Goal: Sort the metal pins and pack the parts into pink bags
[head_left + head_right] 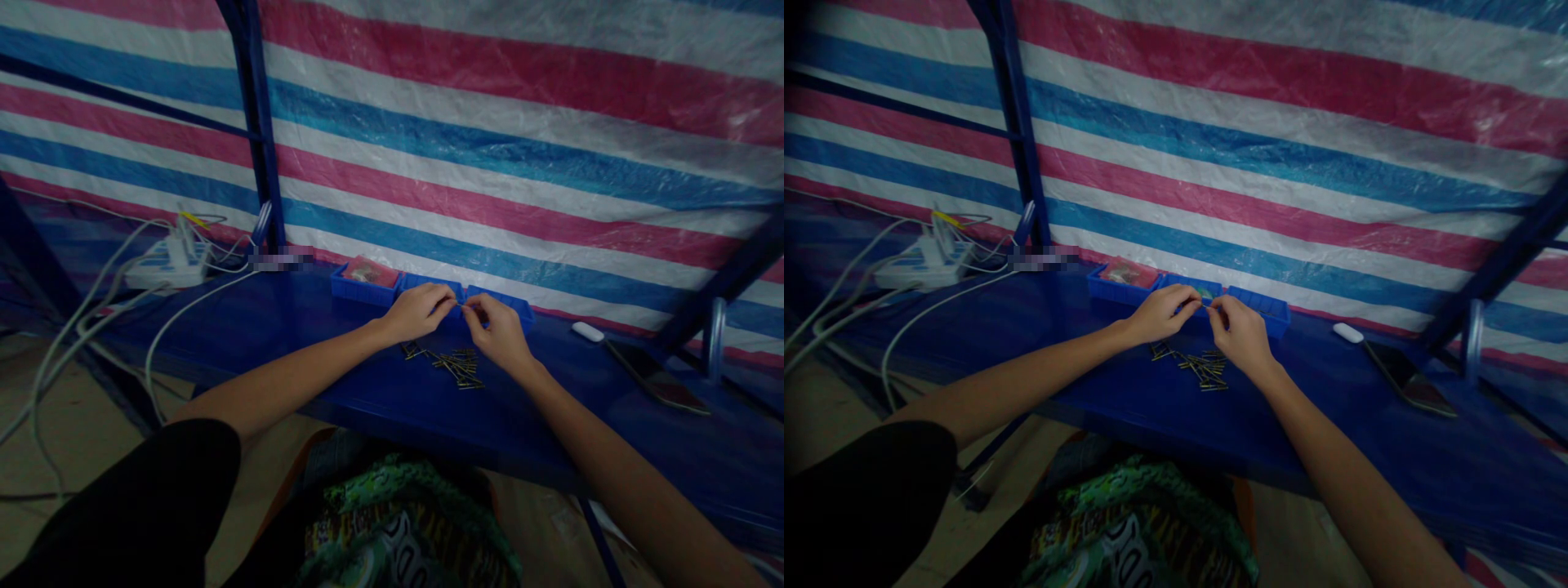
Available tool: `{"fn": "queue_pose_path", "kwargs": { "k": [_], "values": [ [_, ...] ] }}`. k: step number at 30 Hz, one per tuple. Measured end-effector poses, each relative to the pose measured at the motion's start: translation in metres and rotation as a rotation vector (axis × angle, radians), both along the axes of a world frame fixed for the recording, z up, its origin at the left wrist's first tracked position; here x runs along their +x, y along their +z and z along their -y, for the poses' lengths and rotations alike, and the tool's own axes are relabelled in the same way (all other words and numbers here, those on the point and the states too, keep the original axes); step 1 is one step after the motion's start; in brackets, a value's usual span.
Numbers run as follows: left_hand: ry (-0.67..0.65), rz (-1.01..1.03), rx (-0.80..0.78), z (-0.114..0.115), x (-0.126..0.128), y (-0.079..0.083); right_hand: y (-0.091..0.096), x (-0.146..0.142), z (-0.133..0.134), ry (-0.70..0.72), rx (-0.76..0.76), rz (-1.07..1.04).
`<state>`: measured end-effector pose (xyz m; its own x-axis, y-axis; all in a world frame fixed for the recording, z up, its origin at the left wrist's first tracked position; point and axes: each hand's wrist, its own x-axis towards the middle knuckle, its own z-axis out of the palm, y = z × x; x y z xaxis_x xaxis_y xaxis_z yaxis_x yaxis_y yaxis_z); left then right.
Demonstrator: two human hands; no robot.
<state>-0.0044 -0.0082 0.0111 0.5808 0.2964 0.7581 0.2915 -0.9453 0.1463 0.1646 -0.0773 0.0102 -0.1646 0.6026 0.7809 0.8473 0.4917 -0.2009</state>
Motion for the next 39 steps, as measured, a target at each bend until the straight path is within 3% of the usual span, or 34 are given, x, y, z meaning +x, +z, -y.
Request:
{"fn": "queue_pose_path", "kwargs": {
  "k": [39],
  "values": [
    [0.018, -0.033, 0.051, -0.0019, 0.0001, -0.0005, -0.0005, -0.0009, 0.0006, -0.006, 0.002, -0.029]
  ]
}}
